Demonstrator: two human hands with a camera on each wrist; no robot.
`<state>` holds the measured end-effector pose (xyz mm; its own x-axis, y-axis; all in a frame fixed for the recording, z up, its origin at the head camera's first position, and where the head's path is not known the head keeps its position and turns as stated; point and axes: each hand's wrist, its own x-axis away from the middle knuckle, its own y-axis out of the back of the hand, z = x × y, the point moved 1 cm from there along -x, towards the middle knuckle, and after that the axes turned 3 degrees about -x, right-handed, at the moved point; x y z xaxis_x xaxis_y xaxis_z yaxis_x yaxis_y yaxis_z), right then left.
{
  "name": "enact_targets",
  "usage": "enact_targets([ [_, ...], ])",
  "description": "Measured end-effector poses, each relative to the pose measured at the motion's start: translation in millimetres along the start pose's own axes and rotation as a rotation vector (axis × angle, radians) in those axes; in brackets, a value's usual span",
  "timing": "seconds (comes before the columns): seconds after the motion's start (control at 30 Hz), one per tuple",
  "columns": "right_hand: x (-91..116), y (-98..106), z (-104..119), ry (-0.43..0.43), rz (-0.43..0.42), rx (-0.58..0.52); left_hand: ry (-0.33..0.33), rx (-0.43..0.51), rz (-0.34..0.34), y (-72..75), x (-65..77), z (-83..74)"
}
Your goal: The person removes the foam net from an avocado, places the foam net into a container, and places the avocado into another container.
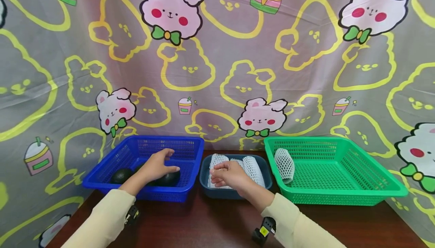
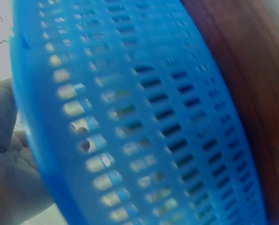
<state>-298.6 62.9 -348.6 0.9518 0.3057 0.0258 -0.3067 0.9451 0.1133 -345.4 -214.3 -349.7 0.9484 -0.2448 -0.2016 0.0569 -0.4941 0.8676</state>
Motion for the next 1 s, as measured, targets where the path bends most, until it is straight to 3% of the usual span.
enact_targets([
  [0.4,16,43,9,0.028,-0.088,0.088,-0.129,0.112,-0.084,-13.6,2.1,-55.6],
  [0.6,22,67,11,0.016,-0.166,0.115,-0.143,0.188,-0.063,-23.6,1.1,-81.3],
  [0.83,25,101,10,-0.023,-0.22,0.152,-0.227,0.313,-0.025,-43.1,1.2,-108.2],
  [1.0,26,123,7,-0.024,-0.26,0.192,-0.247,0.386,0.027,-58.4,0.0,-125.0],
])
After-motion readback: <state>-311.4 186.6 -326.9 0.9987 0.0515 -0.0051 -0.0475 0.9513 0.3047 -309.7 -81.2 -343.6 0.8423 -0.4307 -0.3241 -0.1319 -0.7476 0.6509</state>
